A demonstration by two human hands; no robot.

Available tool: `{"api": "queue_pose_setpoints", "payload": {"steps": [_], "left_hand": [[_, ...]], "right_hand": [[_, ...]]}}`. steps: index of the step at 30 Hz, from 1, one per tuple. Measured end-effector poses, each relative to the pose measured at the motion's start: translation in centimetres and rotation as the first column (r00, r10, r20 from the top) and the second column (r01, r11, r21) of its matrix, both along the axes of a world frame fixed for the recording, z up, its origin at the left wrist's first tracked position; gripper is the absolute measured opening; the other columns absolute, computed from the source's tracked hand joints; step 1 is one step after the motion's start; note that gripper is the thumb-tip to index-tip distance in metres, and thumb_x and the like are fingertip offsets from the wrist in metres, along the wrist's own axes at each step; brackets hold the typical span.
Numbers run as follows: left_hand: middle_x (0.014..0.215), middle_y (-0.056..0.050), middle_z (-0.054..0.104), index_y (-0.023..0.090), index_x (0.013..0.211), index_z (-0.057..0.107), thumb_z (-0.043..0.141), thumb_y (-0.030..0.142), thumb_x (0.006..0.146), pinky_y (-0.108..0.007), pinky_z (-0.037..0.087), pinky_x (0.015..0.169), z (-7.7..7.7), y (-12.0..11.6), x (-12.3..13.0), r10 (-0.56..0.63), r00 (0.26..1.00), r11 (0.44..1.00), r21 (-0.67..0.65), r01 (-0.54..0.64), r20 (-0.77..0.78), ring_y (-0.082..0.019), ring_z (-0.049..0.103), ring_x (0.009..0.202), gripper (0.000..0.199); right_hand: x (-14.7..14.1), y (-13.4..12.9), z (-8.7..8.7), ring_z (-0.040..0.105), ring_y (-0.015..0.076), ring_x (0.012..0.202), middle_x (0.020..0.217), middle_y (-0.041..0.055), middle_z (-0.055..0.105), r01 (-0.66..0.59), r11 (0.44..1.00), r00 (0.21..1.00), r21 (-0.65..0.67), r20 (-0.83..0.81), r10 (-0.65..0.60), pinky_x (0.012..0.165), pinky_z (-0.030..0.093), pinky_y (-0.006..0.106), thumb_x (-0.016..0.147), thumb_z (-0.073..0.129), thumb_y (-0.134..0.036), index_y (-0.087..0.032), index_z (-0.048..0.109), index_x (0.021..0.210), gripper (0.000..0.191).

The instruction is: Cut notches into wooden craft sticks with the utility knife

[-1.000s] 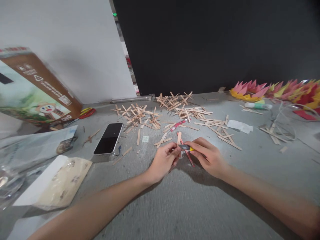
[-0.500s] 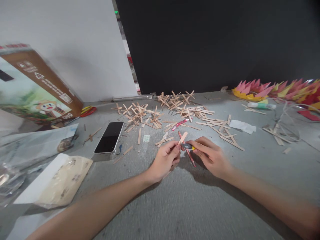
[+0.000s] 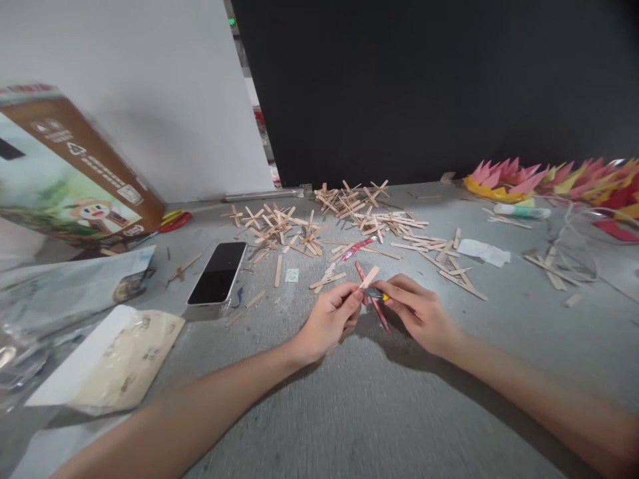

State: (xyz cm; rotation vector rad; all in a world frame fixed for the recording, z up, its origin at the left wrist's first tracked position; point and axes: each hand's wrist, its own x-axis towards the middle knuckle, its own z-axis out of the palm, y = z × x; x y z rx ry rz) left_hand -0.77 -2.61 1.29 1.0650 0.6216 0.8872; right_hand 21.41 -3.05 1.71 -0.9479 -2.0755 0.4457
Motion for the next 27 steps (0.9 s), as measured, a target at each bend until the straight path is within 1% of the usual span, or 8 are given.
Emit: {"api": "queue_pose_setpoints", "payload": {"steps": [5,10,15,21,27], "left_hand": [[0.06,0.01,0.028,0.02,0.086,0.054,0.065,0.055,0.098,-0.016,0.016,0.039,0.13,-0.11,0.15,0.015,1.0,1.0,-0.007,-0.015,0.023,-0.004,0.018,0.045,0.039],[0.059,0.011,0.023,0.019,0.089,0.057,0.064,0.054,0.099,-0.015,0.015,0.04,0.12,-0.15,0.13,0.03,0.997,1.0,-0.008,-0.03,0.065,-0.004,0.017,0.044,0.037],[0.059,0.011,0.026,0.019,0.09,0.056,0.064,0.056,0.099,-0.015,0.015,0.037,-0.06,-0.09,0.07,-0.011,1.0,1.0,-0.004,0.011,0.019,-0.004,0.017,0.042,0.038],[0.06,0.01,0.029,0.018,0.086,0.058,0.066,0.055,0.097,-0.016,0.017,0.042,0.05,-0.04,0.19,0.032,0.999,0.999,0.003,-0.032,0.036,-0.004,0.021,0.046,0.04],[0.06,0.01,0.028,0.018,0.086,0.058,0.066,0.057,0.097,-0.018,0.015,0.044,-0.24,0.18,0.03,0.014,1.0,1.0,0.004,-0.014,0.005,-0.004,0.018,0.045,0.041]], "right_hand": [[-0.14,0.03,0.01,0.068,0.0187,0.09,0.103,0.0071,0.067,-0.032,0.999,0.999,-0.04,-0.032,0.03,0.081,0.058,0.032,0.107,0.048,-0.019,-0.031,0.066,0.141,0.041],[0.03,0.18,-0.15,0.067,0.0179,0.091,0.103,0.0068,0.067,-0.053,0.996,0.997,-0.068,-0.059,0.049,0.082,0.057,0.031,0.107,0.05,-0.019,-0.03,0.065,0.142,0.041],[0.06,0.27,-0.29,0.067,0.0186,0.091,0.103,0.0072,0.068,-0.044,0.998,0.998,-0.042,-0.045,0.043,0.083,0.057,0.032,0.107,0.049,-0.02,-0.03,0.065,0.143,0.04],[-0.02,0.15,-0.03,0.068,0.019,0.09,0.101,0.0076,0.068,-0.04,0.999,0.998,-0.037,-0.047,0.038,0.082,0.058,0.032,0.107,0.049,-0.022,-0.029,0.067,0.14,0.038],[-0.07,0.16,-0.14,0.067,0.0193,0.091,0.101,0.0077,0.068,-0.03,0.999,0.999,-0.026,-0.042,0.029,0.082,0.058,0.032,0.107,0.049,-0.02,-0.029,0.068,0.139,0.038]]}}
